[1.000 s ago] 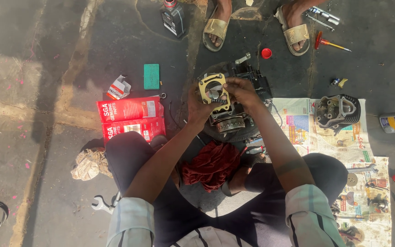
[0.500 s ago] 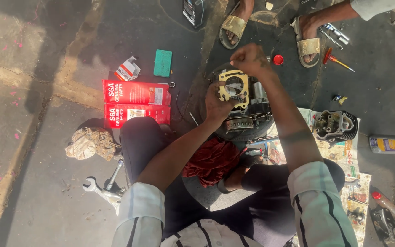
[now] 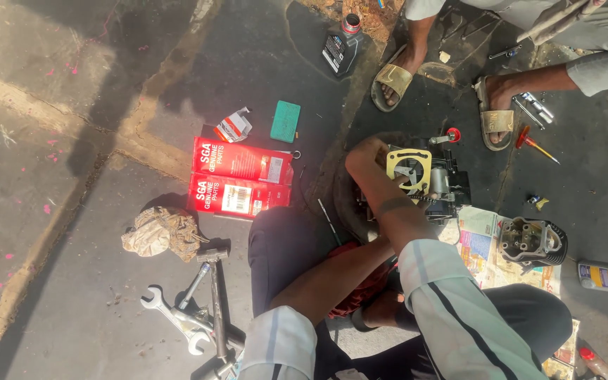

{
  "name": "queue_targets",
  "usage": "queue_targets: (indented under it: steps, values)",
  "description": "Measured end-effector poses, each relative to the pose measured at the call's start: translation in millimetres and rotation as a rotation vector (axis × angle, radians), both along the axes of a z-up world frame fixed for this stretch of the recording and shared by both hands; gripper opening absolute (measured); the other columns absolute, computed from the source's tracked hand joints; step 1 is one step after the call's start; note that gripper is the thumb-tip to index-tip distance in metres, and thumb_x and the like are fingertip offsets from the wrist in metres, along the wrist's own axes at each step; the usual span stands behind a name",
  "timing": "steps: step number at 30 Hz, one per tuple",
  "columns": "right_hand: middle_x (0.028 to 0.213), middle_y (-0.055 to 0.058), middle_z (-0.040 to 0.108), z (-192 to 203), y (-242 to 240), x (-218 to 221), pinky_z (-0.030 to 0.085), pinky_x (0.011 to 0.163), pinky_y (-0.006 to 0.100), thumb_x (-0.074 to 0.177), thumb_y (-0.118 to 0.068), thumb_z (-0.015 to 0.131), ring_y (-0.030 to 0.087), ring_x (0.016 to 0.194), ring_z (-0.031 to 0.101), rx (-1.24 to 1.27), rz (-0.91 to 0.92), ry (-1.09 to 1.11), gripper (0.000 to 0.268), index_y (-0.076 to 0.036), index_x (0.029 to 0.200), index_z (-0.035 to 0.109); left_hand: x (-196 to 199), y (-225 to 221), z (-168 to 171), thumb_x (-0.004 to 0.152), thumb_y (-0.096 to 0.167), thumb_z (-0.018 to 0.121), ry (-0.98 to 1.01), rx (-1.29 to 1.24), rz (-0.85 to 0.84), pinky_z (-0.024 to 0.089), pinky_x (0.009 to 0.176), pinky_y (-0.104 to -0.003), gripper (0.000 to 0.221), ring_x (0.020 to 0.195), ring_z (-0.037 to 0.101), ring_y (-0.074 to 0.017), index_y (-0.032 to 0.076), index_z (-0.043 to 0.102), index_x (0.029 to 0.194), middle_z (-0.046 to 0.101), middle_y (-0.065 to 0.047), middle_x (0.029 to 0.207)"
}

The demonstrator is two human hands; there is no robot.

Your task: Replacing the head gasket and reassembling the engine block of a motorcycle.

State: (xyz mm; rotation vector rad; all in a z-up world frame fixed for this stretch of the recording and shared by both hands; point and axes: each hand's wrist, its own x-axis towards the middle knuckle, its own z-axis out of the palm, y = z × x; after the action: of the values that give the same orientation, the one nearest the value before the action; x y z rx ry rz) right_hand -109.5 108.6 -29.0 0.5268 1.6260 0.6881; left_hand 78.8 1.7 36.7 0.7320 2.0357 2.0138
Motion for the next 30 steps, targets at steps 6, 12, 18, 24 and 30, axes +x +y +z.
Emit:
queue_targets:
  steps: [6,12,18,24,30]
  values:
    - [0.104,0.013,0.080,31,-20,12,0.062,0.063,0.046,0.087,-0.022,0.079,0.028,0.087,0.079,0.020,-0.056,0.322,0.030,-0.005,0.112,0.079,4,-4,2,0.087,0.038,0.081,-0.192,0.107,-0.018,0.046,0.097,-0.038,0.073,0.117,0.051,-0.0257,0.005,0.044,0.141,0.051,-0.013,0.124]
    - [0.108,0.010,0.080,20,15,15,0.062,0.060,0.037,0.086,-0.028,0.082,0.026,0.089,0.079,-0.006,-0.255,0.519,0.035,-0.008,0.115,0.079,-10,-6,-6,0.088,0.038,0.080,-0.162,0.094,-0.066,0.044,0.100,-0.040,0.076,0.122,0.048,-0.0281,0.005,0.041,0.144,0.047,-0.015,0.130]
    - [0.113,0.011,0.075,23,14,17,0.059,0.067,0.042,0.086,-0.030,0.082,0.028,0.100,0.073,0.014,-0.279,0.611,0.038,-0.010,0.118,0.078,-20,-19,-13,0.088,0.038,0.079,-0.137,0.064,-0.092,0.042,0.104,-0.042,0.079,0.127,0.045,-0.0305,0.005,0.038,0.147,0.044,-0.016,0.136]
    - [0.110,0.013,0.078,39,1,20,0.062,0.065,0.045,0.085,-0.028,0.082,0.030,0.093,0.077,0.071,-0.187,0.426,0.040,-0.005,0.117,0.078,-23,-43,-17,0.088,0.038,0.079,-0.112,0.033,-0.119,0.039,0.107,-0.044,0.082,0.132,0.041,-0.0329,0.005,0.035,0.150,0.041,-0.018,0.141]
    - [0.108,0.011,0.079,43,10,21,0.059,0.066,0.045,0.081,-0.019,0.088,0.029,0.092,0.076,0.042,-0.126,0.391,0.036,-0.008,0.114,0.079,-11,-14,-24,0.089,0.039,0.078,-0.076,0.000,-0.136,0.037,0.110,-0.046,0.085,0.137,0.038,-0.0352,0.005,0.032,0.152,0.038,-0.019,0.147]
